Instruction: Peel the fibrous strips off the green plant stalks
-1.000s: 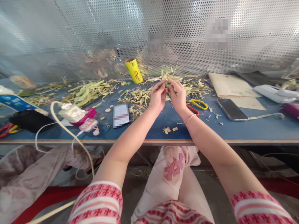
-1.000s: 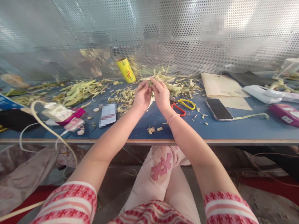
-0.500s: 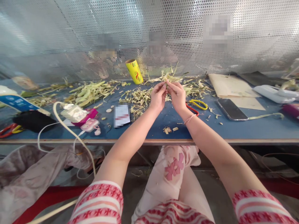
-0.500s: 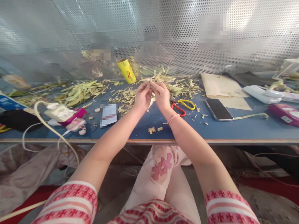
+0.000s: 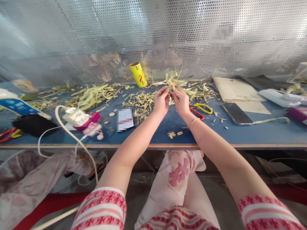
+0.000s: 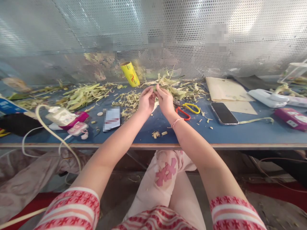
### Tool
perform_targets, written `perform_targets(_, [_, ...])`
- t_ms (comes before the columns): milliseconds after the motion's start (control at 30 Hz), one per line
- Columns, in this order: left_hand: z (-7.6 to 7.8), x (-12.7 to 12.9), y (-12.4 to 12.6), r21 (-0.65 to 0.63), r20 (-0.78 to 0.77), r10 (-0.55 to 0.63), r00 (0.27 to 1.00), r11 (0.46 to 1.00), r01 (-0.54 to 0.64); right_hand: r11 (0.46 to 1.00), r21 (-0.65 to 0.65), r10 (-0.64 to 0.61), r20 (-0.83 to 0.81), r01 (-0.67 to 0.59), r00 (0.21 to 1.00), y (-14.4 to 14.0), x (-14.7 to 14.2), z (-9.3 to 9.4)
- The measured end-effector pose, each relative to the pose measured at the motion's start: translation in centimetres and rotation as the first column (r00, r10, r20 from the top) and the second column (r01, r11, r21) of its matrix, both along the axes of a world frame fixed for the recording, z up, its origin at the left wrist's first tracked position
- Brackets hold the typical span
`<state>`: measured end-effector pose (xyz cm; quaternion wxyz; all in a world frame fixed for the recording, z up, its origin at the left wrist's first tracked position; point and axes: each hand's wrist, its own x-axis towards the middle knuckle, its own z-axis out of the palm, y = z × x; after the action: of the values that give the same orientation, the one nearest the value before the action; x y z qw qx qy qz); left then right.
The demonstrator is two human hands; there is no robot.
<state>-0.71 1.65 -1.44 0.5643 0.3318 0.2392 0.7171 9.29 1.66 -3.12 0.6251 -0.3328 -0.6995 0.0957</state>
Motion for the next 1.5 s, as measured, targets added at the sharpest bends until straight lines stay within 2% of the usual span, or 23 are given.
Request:
perform_targets(200, [0.3,0.1,-0.4,0.049,-0.050,0.004,0.999,0.999,-0.001,1.000,0.000,-0.004,0.045,0.004,0.999,-0.5,0.2,0.6])
perform_targets(333, [0.5,0.1,-0.8,0.116,-0.100,0.012,0.995,0.993,0.000,0.998,-0.069,-0.008,-0.106,0.001,0.994,-0.7,0.1,0.9])
perform_targets(400, [0.4,0.2,-0.8,0.134,-0.126,0.012,0.992,0.991,0.005,0.986,-0.152,0.030,-0.262,-0.072,0.965,-0.5,0.0,0.9])
perform_targets(467, [0.4,0.2,-0.7,0.153,-0.138,0.015,0.990,0.988,0.006,0.953,-0.222,0.096,-0.421,-0.205,0.902,-0.2,-0.2,1.0])
perform_targets(567, [0.2,0.1,-0.5,0.174,-0.137,0.017,0.990,0.985,0.007,0.896,-0.259,0.161,-0.570,-0.361,0.806,0.1,-0.5,1.1])
perform_targets(700, [0.0,0.1,-0.3,0.189,-0.134,0.008,0.991,0.982,0.018,0.879,-0.259,0.157,-0.636,-0.401,0.755,0.2,-0.6,1.0])
perform_targets(1033, [0.0,0.6,-0.7,0.208,-0.149,0.090,0.985,0.976,-0.058,0.911,-0.229,0.156,-0.577,-0.342,0.802,1.1,-1.4,-0.4])
perform_targets(1233, [0.0,0.6,-0.8,0.180,-0.121,0.125,0.985,0.978,-0.102,0.990,-0.105,0.055,-0.331,-0.095,0.942,0.2,-1.8,-0.6])
perform_targets(1367, [0.3,0.3,-0.9,0.165,-0.083,0.102,0.991,0.982,-0.087,0.999,-0.016,0.040,-0.204,-0.045,0.978,-0.7,-1.4,-0.2])
perform_targets(1500, [0.4,0.0,-0.7,0.154,-0.046,0.026,0.999,0.988,-0.018,1.000,-0.007,0.025,-0.135,-0.026,0.991,-0.6,-1.1,0.0])
